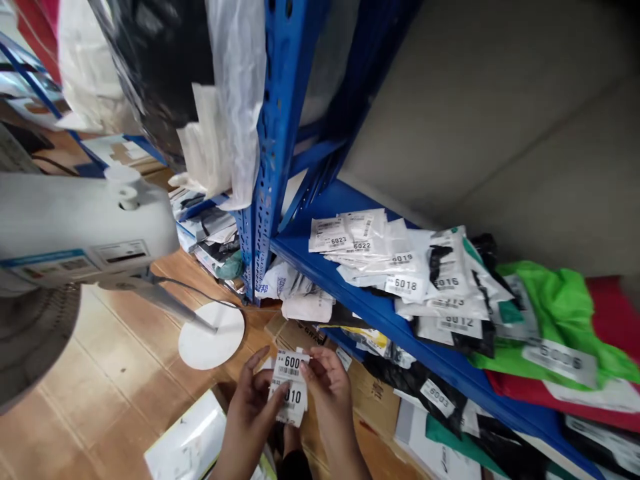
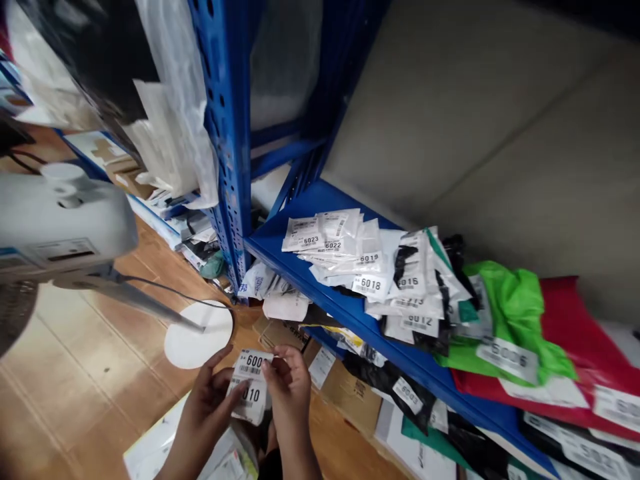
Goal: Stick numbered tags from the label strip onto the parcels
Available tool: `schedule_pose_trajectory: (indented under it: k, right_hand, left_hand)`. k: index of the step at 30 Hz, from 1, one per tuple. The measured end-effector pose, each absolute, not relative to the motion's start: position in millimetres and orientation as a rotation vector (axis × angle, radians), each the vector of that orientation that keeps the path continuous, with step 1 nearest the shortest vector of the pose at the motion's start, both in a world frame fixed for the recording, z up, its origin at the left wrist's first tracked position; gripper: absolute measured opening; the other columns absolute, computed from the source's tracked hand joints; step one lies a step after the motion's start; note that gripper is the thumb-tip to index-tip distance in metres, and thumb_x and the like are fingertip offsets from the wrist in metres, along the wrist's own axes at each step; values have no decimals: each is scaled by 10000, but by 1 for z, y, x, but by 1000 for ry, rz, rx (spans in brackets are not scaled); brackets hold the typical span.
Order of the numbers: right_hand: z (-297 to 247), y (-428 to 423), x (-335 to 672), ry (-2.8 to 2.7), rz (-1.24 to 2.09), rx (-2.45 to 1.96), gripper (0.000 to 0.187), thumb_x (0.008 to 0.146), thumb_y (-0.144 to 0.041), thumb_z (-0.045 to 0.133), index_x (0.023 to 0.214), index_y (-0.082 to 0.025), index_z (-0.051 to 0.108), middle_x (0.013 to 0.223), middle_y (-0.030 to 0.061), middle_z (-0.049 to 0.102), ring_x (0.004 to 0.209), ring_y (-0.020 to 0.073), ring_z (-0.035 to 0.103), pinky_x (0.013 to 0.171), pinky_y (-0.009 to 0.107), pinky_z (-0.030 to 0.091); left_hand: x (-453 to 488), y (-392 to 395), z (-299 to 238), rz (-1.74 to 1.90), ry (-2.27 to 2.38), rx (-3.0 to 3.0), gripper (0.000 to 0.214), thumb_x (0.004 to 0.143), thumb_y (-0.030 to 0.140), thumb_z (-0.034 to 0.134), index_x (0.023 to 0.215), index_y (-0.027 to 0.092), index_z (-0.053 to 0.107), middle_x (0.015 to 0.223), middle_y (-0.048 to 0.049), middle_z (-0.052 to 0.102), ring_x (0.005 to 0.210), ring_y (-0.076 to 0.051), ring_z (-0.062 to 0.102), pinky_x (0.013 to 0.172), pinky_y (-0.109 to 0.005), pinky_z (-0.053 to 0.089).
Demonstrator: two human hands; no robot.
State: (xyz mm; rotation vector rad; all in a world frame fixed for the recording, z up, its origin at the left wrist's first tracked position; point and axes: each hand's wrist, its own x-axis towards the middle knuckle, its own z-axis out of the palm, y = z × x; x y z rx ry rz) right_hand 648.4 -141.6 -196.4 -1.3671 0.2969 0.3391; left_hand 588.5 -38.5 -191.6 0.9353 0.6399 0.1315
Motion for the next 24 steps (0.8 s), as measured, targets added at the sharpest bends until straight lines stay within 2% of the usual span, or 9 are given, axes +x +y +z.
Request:
schedule_pose_trajectory:
  k: [2,5,7,9,11,13,16,20,24]
  right_hand:
    - [-181,-139,645,290,296,-1341,449,549,-425,825,840,-197,571,776,30,671,679,149,619,599,246,503]
    - [-167,-138,638,223,272,-1370,408,588,-445,795,839,-198,589,773,37,669,686,163,625,610,270,518]
    - [-160,-140,633,90,253,-1507,346,658,-442,745,884,-202,639,868,69,673,771,190,636,656,302,529]
    - [-150,-143,627,-146,234,-1715,261,718,-394,708,918,-226,700,1049,101,649,959,229,613,797,357,516]
    - [-140,-146,623,-419,250,-1896,177,754,-335,694,911,-266,736,1136,93,626,1081,245,558,908,394,463]
    - [-131,-148,618,-630,312,-1965,122,771,-306,691,876,-282,749,1018,77,676,1015,232,578,890,394,458]
    - [-126,-148,610,-774,397,-1922,108,776,-310,690,844,-255,753,806,58,715,813,198,619,750,336,481]
    - [-141,-144,597,-664,527,-1831,153,744,-371,707,763,-228,759,728,54,721,691,182,627,680,301,461]
    - [-169,-139,579,-255,843,-1712,280,603,-468,769,681,-201,741,696,39,696,660,161,597,667,284,454]
  left_hand:
    - [580,-35,-181,54,596,952,612,638,385,776,1152,195,504,852,-42,720,790,-183,668,711,-261,548]
    - [567,-28,-169,-73,562,1101,419,629,475,749,888,157,663,840,-80,730,830,-239,671,742,-304,552]
    - [560,-25,-162,-113,602,1190,446,618,563,712,787,151,688,782,-77,728,748,-239,665,675,-303,547]
    - [552,-23,-154,-125,635,1263,516,612,633,669,784,148,698,749,-72,724,687,-228,647,619,-296,529]
    - [543,-22,-148,-105,609,1370,547,643,660,617,818,149,704,791,-82,728,708,-233,643,644,-306,521]
    - [533,-20,-146,-78,536,1498,528,699,641,570,850,154,709,892,-105,727,804,-251,649,743,-328,517]
    - [515,-16,-150,-62,450,1660,466,777,575,517,898,170,712,979,-123,713,919,-258,640,858,-336,488]
    - [492,-9,-159,-48,407,1799,378,845,485,458,924,214,709,934,-87,715,902,-228,642,828,-296,487]
    - [475,-4,-159,-103,430,1859,339,839,452,450,849,226,703,865,-58,721,835,-215,651,769,-273,495]
